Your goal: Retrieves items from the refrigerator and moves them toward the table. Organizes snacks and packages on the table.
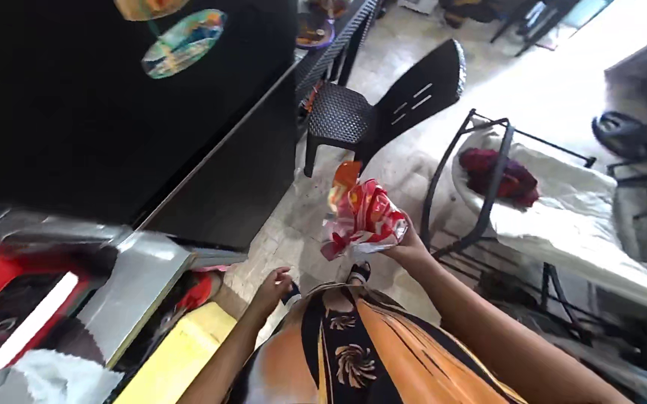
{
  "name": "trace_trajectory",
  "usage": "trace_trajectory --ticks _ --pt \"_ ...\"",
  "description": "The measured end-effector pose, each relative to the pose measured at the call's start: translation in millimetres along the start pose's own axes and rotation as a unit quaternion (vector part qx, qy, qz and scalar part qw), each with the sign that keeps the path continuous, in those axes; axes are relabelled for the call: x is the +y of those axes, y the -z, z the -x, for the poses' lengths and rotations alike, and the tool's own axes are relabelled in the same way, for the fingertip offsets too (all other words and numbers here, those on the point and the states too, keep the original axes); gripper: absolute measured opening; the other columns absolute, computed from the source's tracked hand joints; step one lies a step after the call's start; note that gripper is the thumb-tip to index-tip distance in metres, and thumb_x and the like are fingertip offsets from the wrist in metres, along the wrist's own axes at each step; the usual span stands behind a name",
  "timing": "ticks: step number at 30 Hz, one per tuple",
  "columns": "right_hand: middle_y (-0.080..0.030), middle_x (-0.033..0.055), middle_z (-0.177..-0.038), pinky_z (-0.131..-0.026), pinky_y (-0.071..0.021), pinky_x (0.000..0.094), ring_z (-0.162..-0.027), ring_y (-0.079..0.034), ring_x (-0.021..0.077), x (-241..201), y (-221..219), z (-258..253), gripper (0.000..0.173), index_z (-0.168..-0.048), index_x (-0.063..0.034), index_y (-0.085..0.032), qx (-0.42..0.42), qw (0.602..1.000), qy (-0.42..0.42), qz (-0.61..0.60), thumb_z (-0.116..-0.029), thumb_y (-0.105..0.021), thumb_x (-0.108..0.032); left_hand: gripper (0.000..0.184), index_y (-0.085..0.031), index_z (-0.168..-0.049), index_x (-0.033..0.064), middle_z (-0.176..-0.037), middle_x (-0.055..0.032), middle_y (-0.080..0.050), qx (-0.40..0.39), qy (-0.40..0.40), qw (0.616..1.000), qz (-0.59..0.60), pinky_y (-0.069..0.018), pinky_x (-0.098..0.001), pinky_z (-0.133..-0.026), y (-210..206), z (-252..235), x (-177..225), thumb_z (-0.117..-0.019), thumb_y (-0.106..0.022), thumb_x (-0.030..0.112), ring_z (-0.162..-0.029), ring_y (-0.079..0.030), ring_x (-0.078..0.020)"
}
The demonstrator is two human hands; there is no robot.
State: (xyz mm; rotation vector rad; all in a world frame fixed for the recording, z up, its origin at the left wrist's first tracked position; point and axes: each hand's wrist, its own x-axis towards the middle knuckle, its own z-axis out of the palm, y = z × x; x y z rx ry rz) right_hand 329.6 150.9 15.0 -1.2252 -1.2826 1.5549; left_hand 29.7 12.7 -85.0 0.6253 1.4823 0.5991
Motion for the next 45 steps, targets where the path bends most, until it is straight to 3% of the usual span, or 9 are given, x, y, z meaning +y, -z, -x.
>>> trace_trajectory --ticks 7,13,18,22,30,33,37,41,45 --pt "-0.067 0.0037 -0.125 -0.099 -0.0581 0.0279 -0.113 -0.066 0.0062 -10.3 42.8 -6.3 0.097 -0.147 0.0006 -0.035 -0.065 0.997 -0.034 -0.020 -0.0652 -0.088 -0.004 0.132 0.003 -0.165 0.0203 -0.163 -0.0124 -0.034 -0.143 -0.188 0.971 0.040 -0.0588 -0.0512 -0.092 -71.4 -40.6 131.6 -0.0723 -0.065 0.085 -0.132 -0.056 -0.0286" --pt "-0.065 0.0090 -0.132 -0.103 -0.0555 0.0312 -0.121 -0.064 0.0116 6.7 175.2 -41.3 0.089 -0.141 -0.0005 -0.049 -0.040 0.998 0.022 0.032 -0.0635 -0.091 -0.012 0.075 -0.034 -0.155 0.0049 -0.146 -0.0136 -0.053 -0.217 -0.230 0.943 -0.107 -0.0565 -0.0338 -0.096 -216.2 -94.8 237.7 -0.0930 -0.073 0.021 -0.117 -0.064 -0.0139" --pt "-0.029 0.0220 -0.163 -0.104 -0.0528 0.0408 -0.136 -0.052 0.0267 -9.2 308.2 -63.2 0.122 -0.157 -0.0090 -0.034 0.019 0.981 0.077 0.177 -0.0548 -0.098 -0.026 0.065 -0.042 -0.149 0.0019 -0.138 -0.0192 -0.055 -0.234 -0.169 0.949 -0.126 -0.0553 -0.0372 -0.098 -341.9 -138.0 274.3 -0.0912 -0.071 0.006 -0.115 -0.064 -0.0190" --pt "-0.026 0.0196 -0.167 -0.108 -0.0473 0.0595 -0.145 -0.041 0.0414 -40.3 387.5 -85.6 0.105 -0.151 -0.0233 -0.051 -0.042 0.938 0.138 0.315 -0.0573 -0.098 -0.031 0.060 -0.057 -0.139 0.0003 -0.142 -0.0210 -0.051 -0.312 -0.216 0.895 -0.236 -0.0474 -0.0416 -0.106 -411.4 -183.4 327.8 -0.0838 -0.078 0.011 -0.127 -0.054 -0.0255" --pt "-0.069 0.0117 -0.120 -0.098 -0.0548 0.0437 -0.116 -0.065 0.0220 -34.9 492.3 -211.2 0.060 -0.118 -0.0071 -0.070 -0.039 0.953 0.137 0.268 -0.0700 -0.087 -0.038 0.054 -0.041 -0.147 -0.0074 -0.137 -0.0238 -0.058 -0.404 -0.224 0.862 -0.208 -0.0490 -0.0415 -0.106 -477.0 -295.2 427.0 -0.0977 -0.056 0.006 -0.122 -0.061 -0.0233" --pt "-0.071 0.0094 -0.109 -0.093 -0.0565 0.0355 -0.103 -0.067 0.0130 -56.7 529.8 -273.7 0.051 -0.114 -0.0011 -0.068 0.039 0.966 0.101 0.237 -0.0726 -0.084 -0.026 0.058 -0.023 -0.154 -0.0030 -0.139 -0.0193 -0.057 -0.334 -0.225 0.911 -0.091 -0.0530 -0.0326 -0.096 -491.5 -347.8 485.8 -0.1042 -0.048 0.012 -0.112 -0.064 -0.0119" --pt "-0.073 0.0057 -0.104 -0.083 -0.0627 0.0319 -0.092 -0.072 0.0100 -88.8 579.8 -351.5 0.049 -0.121 0.0047 -0.059 0.236 0.962 0.097 0.100 -0.0787 -0.078 -0.012 0.067 -0.035 -0.155 -0.0014 -0.154 -0.0234 -0.044 -0.189 -0.316 0.921 -0.125 -0.0442 -0.0420 -0.112 -496.6 -398.2 590.5 -0.1012 -0.058 0.031 -0.139 -0.049 -0.0274" --pt "-0.071 -0.0017 -0.088 -0.066 -0.0600 0.0248 -0.071 -0.068 0.0062 -116.6 620.8 -424.2 0.029 -0.119 -0.0011 -0.055 0.388 0.913 0.121 -0.024 -0.0926 -0.068 -0.006 0.067 -0.032 -0.161 0.0157 -0.152 -0.0177 -0.048 -0.259 -0.295 0.898 -0.197 -0.0549 -0.0437 -0.095 -512.9 -426.7 678.2 -0.1012 -0.062 0.028 -0.119 -0.063 -0.0255" --pt "-0.072 -0.0034 -0.085 -0.071 -0.0611 0.0259 -0.075 -0.069 0.0064 -131.3 645.0 -488.4 0.013 -0.110 -0.0052 -0.061 0.305 0.945 0.109 -0.040 -0.0970 -0.062 -0.009 0.098 -0.010 -0.166 0.0235 -0.171 -0.0178 -0.011 -0.338 -0.248 0.876 -0.240 -0.0319 -0.0532 -0.120 -561.0 -494.0 708.9 -0.0934 -0.074 0.036 -0.154 -0.026 -0.0321"
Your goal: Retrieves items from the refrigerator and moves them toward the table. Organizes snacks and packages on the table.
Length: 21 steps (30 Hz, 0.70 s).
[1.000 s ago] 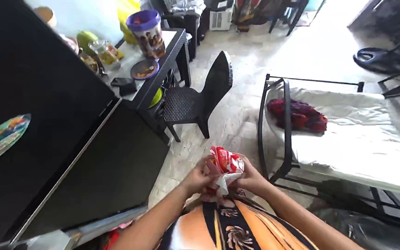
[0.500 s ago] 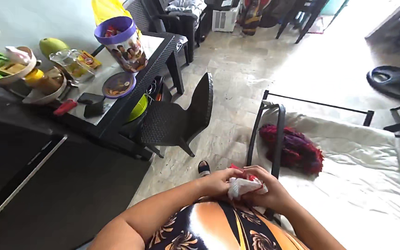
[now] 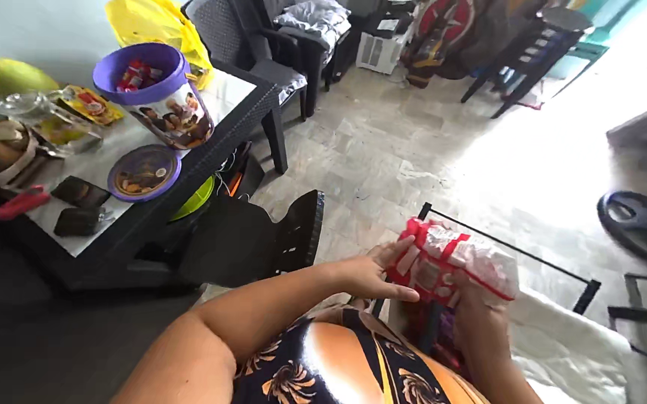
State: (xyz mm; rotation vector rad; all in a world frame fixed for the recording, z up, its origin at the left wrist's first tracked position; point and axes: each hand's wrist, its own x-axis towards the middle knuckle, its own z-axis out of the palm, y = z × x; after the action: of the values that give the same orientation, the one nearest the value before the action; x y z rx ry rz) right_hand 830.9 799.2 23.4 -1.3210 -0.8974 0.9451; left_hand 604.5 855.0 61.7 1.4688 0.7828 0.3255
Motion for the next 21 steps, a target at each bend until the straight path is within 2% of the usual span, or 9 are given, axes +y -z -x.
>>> trace_trajectory --ticks 3,5,7,9,11,13,17,19,21 --pt "-0.075 -0.0004 -0.091 -0.075 -0.0613 0.0284 -0.081 -0.071 0.0093 3.3 -12.0 -72.0 0.018 -0.109 -0.0073 -0.068 -0.213 0.976 -0.027 -0.025 -0.0914 -0.069 -0.012 0.110 -0.013 -0.166 0.0150 -0.168 -0.0278 -0.007 0.122 -0.025 0.991 0.054 -0.0377 -0.0508 -0.117 6.8 -62.8 -9.9 -0.0842 -0.084 0.034 -0.150 -0.031 -0.0371" --pt "-0.074 0.0001 -0.105 -0.087 -0.0611 0.0314 -0.096 -0.071 0.0108 1.2 -21.1 -128.9 0.038 -0.119 -0.0060 -0.065 -0.331 0.943 -0.040 -0.009 -0.0855 -0.078 -0.017 0.107 -0.018 -0.162 0.0051 -0.163 -0.0282 -0.022 0.234 -0.034 0.963 0.130 -0.0459 -0.0448 -0.111 19.9 -85.6 -0.7 -0.0810 -0.086 0.021 -0.141 -0.046 -0.0319" --pt "-0.072 -0.0029 -0.113 -0.093 -0.0599 0.0306 -0.105 -0.069 0.0086 -11.4 -35.2 -181.8 0.047 -0.121 -0.0098 -0.064 -0.450 0.892 -0.014 0.042 -0.0796 -0.083 -0.019 0.107 -0.011 -0.159 -0.0004 -0.150 -0.0242 -0.044 0.317 -0.047 0.927 0.193 -0.0515 -0.0355 -0.105 35.9 -100.7 12.1 -0.0806 -0.083 0.009 -0.127 -0.059 -0.0196" --pt "-0.069 -0.0035 -0.116 -0.098 -0.0567 0.0299 -0.111 -0.065 0.0066 -27.6 -57.8 -229.4 0.049 -0.119 -0.0132 -0.068 -0.554 0.827 0.031 0.089 -0.0770 -0.088 -0.029 0.106 -0.008 -0.159 -0.0020 -0.144 -0.0190 -0.052 0.361 -0.074 0.904 0.218 -0.0482 -0.0294 -0.108 52.7 -109.6 21.1 -0.0811 -0.080 0.004 -0.125 -0.058 -0.0114" --pt "-0.070 -0.0064 -0.115 -0.098 -0.0561 0.0276 -0.110 -0.065 0.0034 -37.5 -82.3 -265.0 0.050 -0.120 -0.0151 -0.068 -0.627 0.773 0.038 0.083 -0.0784 -0.087 -0.036 0.081 -0.027 -0.152 -0.0055 -0.129 -0.0100 -0.060 0.386 -0.070 0.883 0.257 -0.0498 -0.0228 -0.101 64.5 -115.4 34.7 -0.0858 -0.072 0.000 -0.113 -0.060 -0.0028" --pt "-0.074 -0.0128 -0.111 -0.095 -0.0582 0.0243 -0.105 -0.069 -0.0003 -38.4 -108.3 -287.7 0.054 -0.123 -0.0198 -0.067 -0.652 0.758 -0.005 0.024 -0.0791 -0.085 -0.046 0.046 -0.048 -0.134 -0.0059 -0.110 -0.0024 -0.066 0.402 -0.051 0.864 0.298 -0.0538 -0.0213 -0.091 84.5 -125.1 44.0 -0.0936 -0.065 0.006 -0.098 -0.063 0.0003" --pt "-0.068 -0.0140 -0.121 -0.098 -0.0569 0.0261 -0.111 -0.065 -0.0012 -13.4 -170.3 -322.8 0.077 -0.140 -0.0162 -0.047 -0.610 0.791 -0.015 -0.052 -0.0859 -0.069 -0.067 0.037 -0.056 -0.127 -0.0028 -0.108 -0.0036 -0.072 0.453 -0.084 0.831 0.311 -0.0577 -0.0297 -0.094 162.7 -147.8 32.5 -0.0978 -0.066 0.019 -0.100 -0.069 -0.0072" --pt "-0.059 -0.0129 -0.134 -0.105 -0.0520 0.0262 -0.122 -0.058 -0.0013 -3.2 -213.3 -352.8 0.069 -0.145 -0.0169 -0.038 -0.598 0.797 0.073 -0.040 -0.0953 -0.064 -0.057 0.037 -0.059 -0.124 -0.0023 -0.107 -0.0044 -0.072 0.484 -0.096 0.815 0.303 -0.0586 -0.0308 -0.093 206.6 -160.0 20.9 -0.0951 -0.070 0.019 -0.099 -0.070 -0.0088" --pt "-0.055 -0.0024 -0.140 -0.100 -0.0551 0.0245 -0.121 -0.059 0.0010 -4.9 -259.4 -389.0 0.070 -0.147 -0.0071 -0.036 -0.564 0.816 0.128 0.012 -0.0971 -0.067 -0.046 0.037 -0.059 -0.124 -0.0034 -0.107 -0.0068 -0.071 0.525 -0.095 0.786 0.313 -0.0587 -0.0314 -0.091 251.1 -174.2 11.7 -0.0953 -0.069 0.018 -0.098 -0.070 -0.0103"
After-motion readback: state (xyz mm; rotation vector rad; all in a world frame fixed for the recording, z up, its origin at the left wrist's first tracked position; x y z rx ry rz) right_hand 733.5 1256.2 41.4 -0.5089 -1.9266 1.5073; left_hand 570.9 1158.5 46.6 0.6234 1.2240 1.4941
